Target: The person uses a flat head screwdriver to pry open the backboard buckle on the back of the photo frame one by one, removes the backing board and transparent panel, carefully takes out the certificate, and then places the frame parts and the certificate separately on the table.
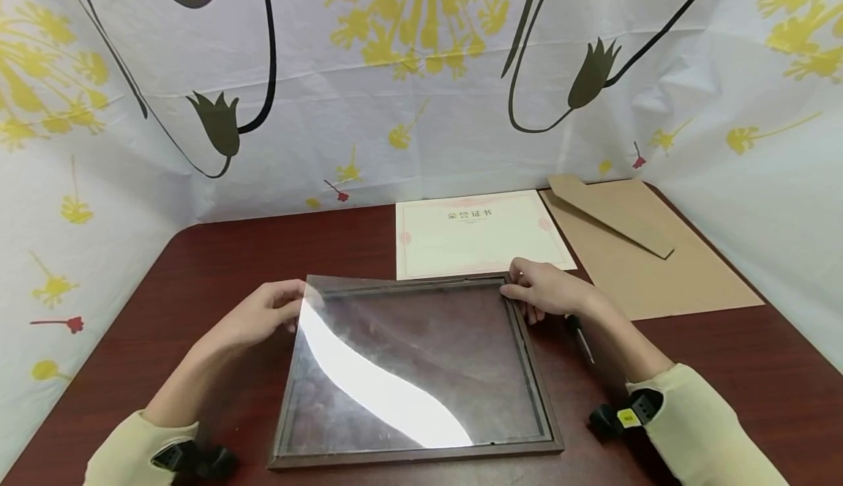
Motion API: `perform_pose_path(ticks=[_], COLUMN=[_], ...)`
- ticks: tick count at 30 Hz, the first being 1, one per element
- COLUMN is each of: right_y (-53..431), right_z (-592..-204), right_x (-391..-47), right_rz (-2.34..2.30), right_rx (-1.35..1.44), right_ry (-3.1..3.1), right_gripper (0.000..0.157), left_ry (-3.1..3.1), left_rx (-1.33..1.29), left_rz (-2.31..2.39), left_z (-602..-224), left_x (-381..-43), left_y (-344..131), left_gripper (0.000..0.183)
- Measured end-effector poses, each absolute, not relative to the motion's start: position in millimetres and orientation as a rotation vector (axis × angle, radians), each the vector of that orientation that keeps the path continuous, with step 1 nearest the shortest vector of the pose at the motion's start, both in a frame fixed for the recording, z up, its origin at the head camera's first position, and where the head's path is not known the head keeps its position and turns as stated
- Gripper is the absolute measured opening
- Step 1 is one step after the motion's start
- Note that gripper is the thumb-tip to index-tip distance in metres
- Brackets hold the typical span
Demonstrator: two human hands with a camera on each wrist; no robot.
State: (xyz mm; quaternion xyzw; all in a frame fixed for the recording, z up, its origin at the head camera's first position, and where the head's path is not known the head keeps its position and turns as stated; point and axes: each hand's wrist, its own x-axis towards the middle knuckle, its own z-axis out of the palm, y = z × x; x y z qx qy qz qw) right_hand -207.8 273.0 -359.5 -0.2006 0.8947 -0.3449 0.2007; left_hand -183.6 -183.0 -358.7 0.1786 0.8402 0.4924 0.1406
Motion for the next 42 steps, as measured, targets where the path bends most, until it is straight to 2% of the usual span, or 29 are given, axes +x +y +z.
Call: perform_pose_path(ticks=[6,16,24,31,42], right_y=[273.5,275.7,275.6,274.2,273.2], right_z=[-360.9,-361.4,-360.0,-360.9,-362.3], right_x=[-208.3,-207.5,-206.5,-207.0,-206.9], right_rz=[-0.978,-0.984,-0.988,-0.991,-1.009], right_rx=[-0.551,-0.543,-0.545,-0.546,-0.543], right_ry=[2.494,2.491,2.493,2.492,2.492], right_gripper=[0.023,0.024,0.023,0.023,0.023], left_ry=[2.097,2.001,2.231,2.120,2.287], left_rx=[0.488,0.605,0.579,0.508,0.525], left_rz=[1.624,1.582,1.512,1.663,1.821], left_z=[-352.6,-354.4,-355.8,-353.3,-349.5], left_x=[-186.2,-181.6,-184.9,-187.7,-192.8], left_y=[-185.8,-181.0,-183.2,-197.7,-209.4], left_gripper=[0.035,0.044,0.027,0.025,0.021])
